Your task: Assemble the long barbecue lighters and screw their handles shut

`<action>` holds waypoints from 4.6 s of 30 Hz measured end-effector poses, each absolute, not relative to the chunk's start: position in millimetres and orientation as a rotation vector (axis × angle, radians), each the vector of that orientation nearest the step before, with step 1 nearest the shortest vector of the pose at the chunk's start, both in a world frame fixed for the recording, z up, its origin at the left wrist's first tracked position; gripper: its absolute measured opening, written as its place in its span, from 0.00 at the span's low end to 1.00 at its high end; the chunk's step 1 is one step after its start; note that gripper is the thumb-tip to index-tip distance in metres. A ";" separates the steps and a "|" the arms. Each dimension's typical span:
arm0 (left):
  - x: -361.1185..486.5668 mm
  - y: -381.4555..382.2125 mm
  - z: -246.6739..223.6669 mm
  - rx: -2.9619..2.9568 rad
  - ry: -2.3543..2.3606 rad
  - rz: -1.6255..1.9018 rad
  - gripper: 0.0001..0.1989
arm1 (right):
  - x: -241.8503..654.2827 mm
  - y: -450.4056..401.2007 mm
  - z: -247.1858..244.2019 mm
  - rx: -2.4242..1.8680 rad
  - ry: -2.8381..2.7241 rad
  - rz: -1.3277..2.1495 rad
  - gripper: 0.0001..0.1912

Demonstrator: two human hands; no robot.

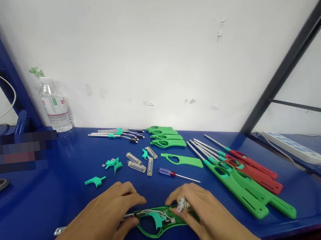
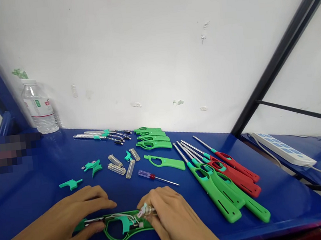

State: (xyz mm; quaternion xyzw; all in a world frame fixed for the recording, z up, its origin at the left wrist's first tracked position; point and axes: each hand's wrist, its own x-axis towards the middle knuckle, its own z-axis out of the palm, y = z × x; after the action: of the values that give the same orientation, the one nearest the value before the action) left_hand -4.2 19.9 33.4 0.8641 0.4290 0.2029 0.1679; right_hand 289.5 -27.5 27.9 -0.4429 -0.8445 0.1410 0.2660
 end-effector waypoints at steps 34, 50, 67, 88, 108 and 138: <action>32.9 4.2 51.8 2.687 1.329 -0.030 0.21 | 275.0 -16.2 2.3 -0.912 -2.219 -0.035 0.14; 43.4 18.0 20.3 2.563 1.146 0.682 0.18 | 277.4 -28.8 16.8 -1.216 -2.035 0.006 0.16; 47.3 18.2 15.8 2.582 1.082 0.674 0.18 | 272.9 -21.5 10.3 -1.237 -2.058 0.022 0.16; 50.0 13.8 15.5 2.678 0.992 0.881 0.20 | 277.3 -24.8 12.2 -1.240 -2.165 0.091 0.12; 50.8 17.2 16.1 2.633 0.951 0.902 0.20 | 282.8 -26.0 7.2 -1.259 -2.216 0.171 0.09; 56.4 15.8 14.6 2.657 0.971 1.216 0.16 | 283.2 -24.6 5.7 -1.332 -2.216 0.128 0.10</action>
State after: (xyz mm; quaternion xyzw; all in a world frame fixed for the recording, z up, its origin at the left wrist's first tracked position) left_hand 56.4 15.8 14.6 0.8625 0.3153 0.3947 0.0314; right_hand 283.2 -24.6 5.7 -0.4951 -0.8235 0.0477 0.2727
